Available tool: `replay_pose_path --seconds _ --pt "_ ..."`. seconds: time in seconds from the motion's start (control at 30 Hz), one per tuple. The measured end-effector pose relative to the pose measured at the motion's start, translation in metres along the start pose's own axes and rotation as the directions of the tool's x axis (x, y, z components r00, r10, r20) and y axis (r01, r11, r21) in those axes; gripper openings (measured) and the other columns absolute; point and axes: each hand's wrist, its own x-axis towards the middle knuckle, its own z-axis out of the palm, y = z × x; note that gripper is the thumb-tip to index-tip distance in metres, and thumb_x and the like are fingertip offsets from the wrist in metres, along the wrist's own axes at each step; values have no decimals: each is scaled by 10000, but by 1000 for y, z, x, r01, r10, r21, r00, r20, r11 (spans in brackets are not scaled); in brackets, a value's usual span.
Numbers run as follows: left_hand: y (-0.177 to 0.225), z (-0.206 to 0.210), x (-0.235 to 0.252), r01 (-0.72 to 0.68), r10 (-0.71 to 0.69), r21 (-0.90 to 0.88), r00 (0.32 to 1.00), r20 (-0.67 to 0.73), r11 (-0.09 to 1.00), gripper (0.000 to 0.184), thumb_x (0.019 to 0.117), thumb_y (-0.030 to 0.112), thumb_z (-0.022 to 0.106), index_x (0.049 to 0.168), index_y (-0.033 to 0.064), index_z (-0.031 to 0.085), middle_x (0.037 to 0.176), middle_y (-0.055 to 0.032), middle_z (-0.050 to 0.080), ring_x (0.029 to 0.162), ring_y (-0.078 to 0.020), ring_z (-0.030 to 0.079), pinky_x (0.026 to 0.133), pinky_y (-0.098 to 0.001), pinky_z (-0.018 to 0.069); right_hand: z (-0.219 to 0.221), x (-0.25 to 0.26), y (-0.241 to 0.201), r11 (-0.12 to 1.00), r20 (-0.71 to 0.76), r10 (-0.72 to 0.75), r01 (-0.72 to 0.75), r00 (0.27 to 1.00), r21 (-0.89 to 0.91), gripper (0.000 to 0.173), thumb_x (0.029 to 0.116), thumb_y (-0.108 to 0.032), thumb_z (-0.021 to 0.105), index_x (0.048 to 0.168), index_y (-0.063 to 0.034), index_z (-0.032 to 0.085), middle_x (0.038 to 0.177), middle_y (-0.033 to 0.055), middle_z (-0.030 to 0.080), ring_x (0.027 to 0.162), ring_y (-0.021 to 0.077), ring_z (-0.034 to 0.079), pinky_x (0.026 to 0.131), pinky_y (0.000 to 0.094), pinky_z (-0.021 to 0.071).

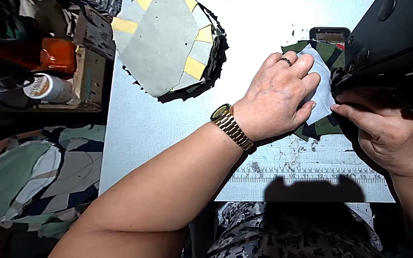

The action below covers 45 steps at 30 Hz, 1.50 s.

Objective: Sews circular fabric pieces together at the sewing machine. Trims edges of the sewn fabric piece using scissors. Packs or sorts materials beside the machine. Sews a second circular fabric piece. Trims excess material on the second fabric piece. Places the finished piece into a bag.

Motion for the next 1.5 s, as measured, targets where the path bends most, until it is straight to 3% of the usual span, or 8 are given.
replay_pose_path --seconds 0.2,0.37,0.5,0.73,1.03,1.23,1.37,1.5 --pt "5 -2 0 30 -30 53 1000 0 998 482 969 477 465 1179 111 697 1091 -124 617 1087 -328 568 972 -505 362 10 3 -9 998 71 -40 36 997 55 327 973 67 498 1196 11 730 1218 219 687 1174 326 653 1028 423 517" --pt "-6 -5 -1 20 -24 -66 998 -59 998 451 1014 337 400 1309 141 680 1347 -119 623 1390 -313 482 1202 -590 220 11 2 -9 998 75 -37 33 996 49 324 963 67 500 1173 14 741 1195 212 700 1168 323 660 1029 421 520" --pt "-15 2 -1 -77 77 -211 997 -8 974 378 1057 294 463 1306 125 693 1349 -116 628 1359 -290 517 1159 -480 387 13 1 -7 998 58 -52 51 997 26 347 947 75 496 1178 -1 744 1199 207 703 1163 316 665 1017 422 527" --pt "-14 0 -1 -57 63 -189 998 27 980 396 1025 366 506 1290 142 695 1308 -100 637 1318 -287 531 1068 -476 437 10 -3 -4 1000 50 -20 20 999 12 371 935 79 484 1145 -31 769 1178 191 726 1172 315 670 1044 428 506" --pt "-1 -2 -2 12 -10 -67 1000 27 998 426 981 416 510 1221 123 703 1170 -122 635 1179 -329 568 1014 -520 410 2 -3 0 998 55 52 -54 997 29 309 989 35 509 1174 -13 752 1223 196 700 1222 317 638 1072 425 493" --pt "8 -1 -1 79 -79 -6 997 16 997 421 963 453 518 1165 133 702 1103 -122 611 1105 -328 569 991 -527 376 5 1 -8 1000 -2 -6 6 1000 30 308 984 58 500 1178 20 736 1224 219 699 1190 322 659 1055 426 510" --pt "6 -2 -2 87 -88 -31 996 -28 996 434 999 456 486 1175 125 705 1157 -125 622 1166 -317 566 1051 -545 340 9 2 -10 998 58 -13 10 998 59 301 976 63 499 1149 29 743 1170 218 704 1139 328 665 1007 409 529" --pt "-4 -5 0 -21 6 -139 994 -110 990 355 1047 284 466 1238 107 707 1358 -131 622 1359 -311 516 1177 -551 310 9 2 -11 999 61 -12 9 998 49 298 972 51 510 1146 18 749 1146 207 706 1117 319 667 977 403 539"
